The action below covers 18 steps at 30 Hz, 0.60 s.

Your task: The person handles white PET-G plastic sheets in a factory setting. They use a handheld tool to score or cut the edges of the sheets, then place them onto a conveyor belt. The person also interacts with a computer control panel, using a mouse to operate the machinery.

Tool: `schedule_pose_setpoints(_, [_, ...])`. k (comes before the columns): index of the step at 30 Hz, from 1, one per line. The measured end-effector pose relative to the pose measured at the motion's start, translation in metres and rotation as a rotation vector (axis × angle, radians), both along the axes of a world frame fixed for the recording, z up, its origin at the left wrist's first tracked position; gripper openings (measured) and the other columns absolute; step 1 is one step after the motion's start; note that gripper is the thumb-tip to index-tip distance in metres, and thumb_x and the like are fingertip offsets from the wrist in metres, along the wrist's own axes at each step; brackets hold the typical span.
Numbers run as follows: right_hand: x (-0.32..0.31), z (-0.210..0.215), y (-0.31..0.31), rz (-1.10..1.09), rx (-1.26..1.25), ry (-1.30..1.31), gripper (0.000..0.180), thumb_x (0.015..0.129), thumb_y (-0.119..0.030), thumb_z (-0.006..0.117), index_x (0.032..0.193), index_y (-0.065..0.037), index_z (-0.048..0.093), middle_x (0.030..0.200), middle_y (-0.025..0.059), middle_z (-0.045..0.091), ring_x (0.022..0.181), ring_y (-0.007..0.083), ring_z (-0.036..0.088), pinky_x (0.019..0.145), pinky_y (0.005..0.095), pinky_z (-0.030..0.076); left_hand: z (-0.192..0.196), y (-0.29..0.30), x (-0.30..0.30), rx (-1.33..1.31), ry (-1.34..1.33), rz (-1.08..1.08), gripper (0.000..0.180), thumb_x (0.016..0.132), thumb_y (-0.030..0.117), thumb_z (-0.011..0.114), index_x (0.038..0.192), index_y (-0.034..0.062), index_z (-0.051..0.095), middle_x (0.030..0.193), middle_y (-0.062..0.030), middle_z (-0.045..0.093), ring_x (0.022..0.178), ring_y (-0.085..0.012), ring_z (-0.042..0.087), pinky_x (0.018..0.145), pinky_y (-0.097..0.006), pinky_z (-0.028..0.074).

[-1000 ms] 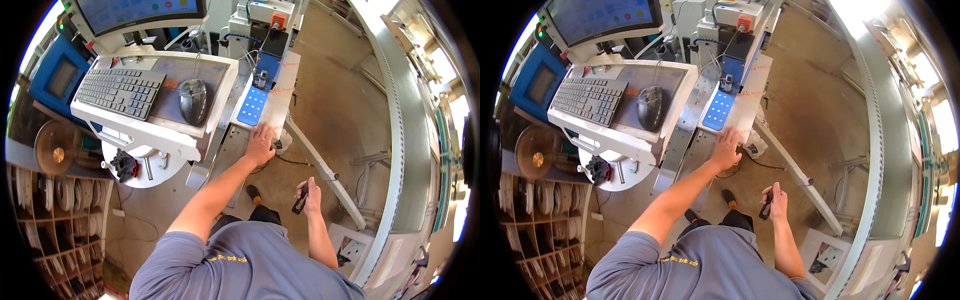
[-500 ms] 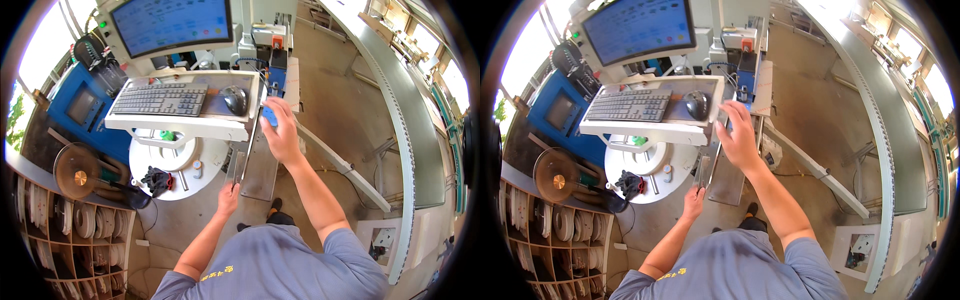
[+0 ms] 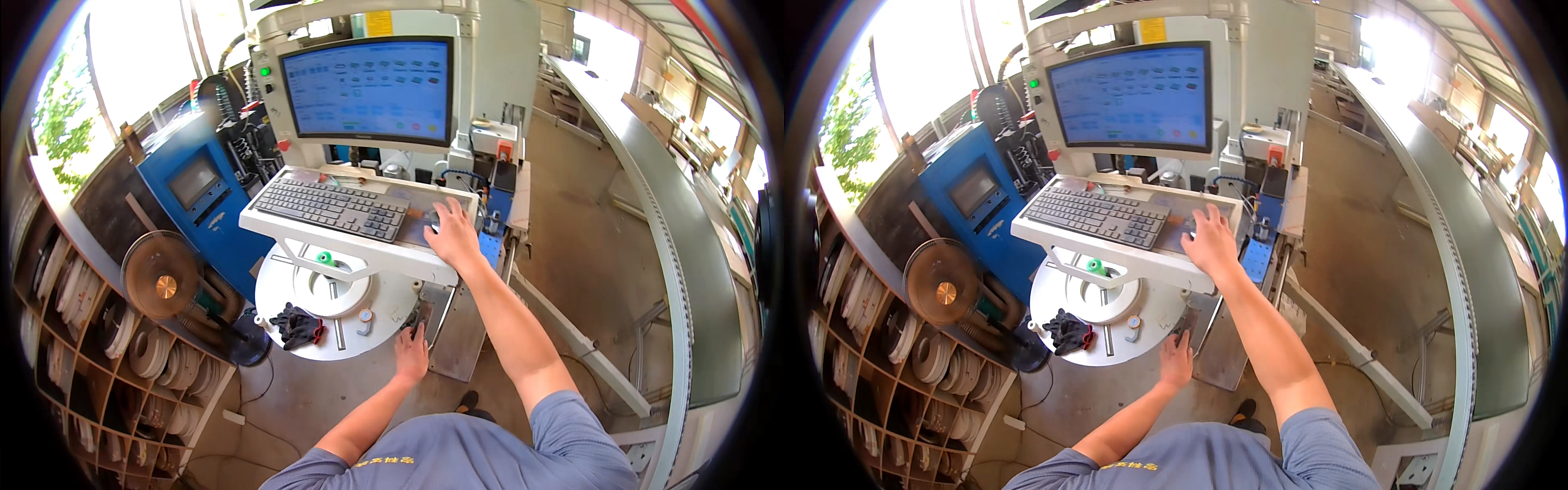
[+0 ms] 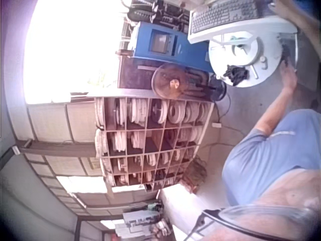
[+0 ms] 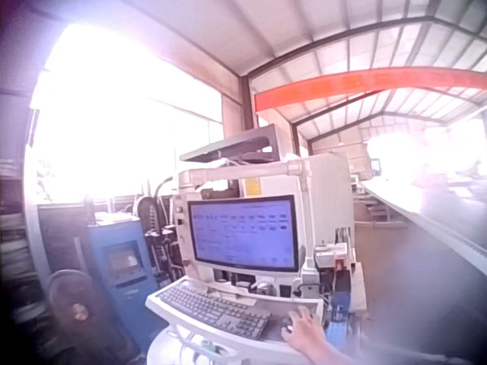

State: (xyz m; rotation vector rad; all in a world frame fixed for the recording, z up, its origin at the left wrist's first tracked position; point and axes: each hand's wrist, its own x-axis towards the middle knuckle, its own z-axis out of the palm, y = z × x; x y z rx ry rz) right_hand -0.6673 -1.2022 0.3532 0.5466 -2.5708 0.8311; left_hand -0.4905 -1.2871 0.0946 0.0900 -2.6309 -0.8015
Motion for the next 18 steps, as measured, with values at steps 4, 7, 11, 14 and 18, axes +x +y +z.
schedule_pose_setpoints(4, [0.0025,-0.0054,-0.0006,0.048,0.023,0.036,0.048,0.085,-0.022,0.063,0.128,-0.002,0.057,0.141,0.0203,0.045,0.124,0.0391,0.049,0.104,0.0440,0.043,0.0000,-0.0052,0.0001,-0.050,0.007,-0.044,0.042,0.090,0.015,0.057,0.131,0.0042,0.056,0.137,-0.0184,0.044,0.114,-0.0393,0.048,0.097,-0.049,0.040])
schedule_pose_setpoints(7, [0.0051,-0.0004,-0.0010,0.060,0.016,-0.026,0.047,0.088,-0.023,0.062,0.130,-0.002,0.056,0.144,0.0200,0.043,0.129,0.0375,0.046,0.108,0.0426,0.040,0.0022,-0.0042,0.0005,-0.056,0.018,-0.052,0.042,0.090,0.017,0.058,0.130,0.0052,0.057,0.139,-0.0130,0.047,0.114,-0.0353,0.050,0.096,-0.047,0.041])
schedule_pose_setpoints(11, [0.0054,-0.0003,-0.0012,0.069,-0.012,-0.048,0.047,0.090,-0.025,0.063,0.130,-0.002,0.056,0.145,0.0198,0.043,0.131,0.0369,0.045,0.109,0.0420,0.038,0.0019,-0.0035,0.0008,-0.049,0.008,-0.042,0.042,0.091,0.018,0.058,0.131,0.0064,0.057,0.140,-0.0128,0.046,0.115,-0.0347,0.050,0.096,-0.047,0.042])
schedule_pose_setpoints(14, [0.0050,-0.0003,-0.0008,0.081,-0.016,-0.042,0.047,0.090,-0.025,0.063,0.130,-0.002,0.056,0.144,0.0199,0.043,0.130,0.0371,0.046,0.109,0.0421,0.039,-0.0007,-0.0035,-0.0005,-0.054,-0.002,-0.034,0.043,0.091,0.020,0.059,0.132,0.0087,0.056,0.141,-0.0107,0.045,0.116,-0.0333,0.050,0.094,-0.047,0.043])
schedule_pose_setpoints(18, [0.0052,0.0007,-0.0004,0.112,-0.044,-0.045,0.045,0.090,-0.025,0.063,0.129,-0.003,0.057,0.143,0.0201,0.044,0.129,0.0376,0.047,0.108,0.0424,0.040,0.0002,-0.0031,-0.0006,-0.051,-0.003,-0.038,0.042,0.091,0.020,0.059,0.131,0.0088,0.056,0.141,-0.0107,0.045,0.116,-0.0335,0.050,0.094,-0.047,0.043])
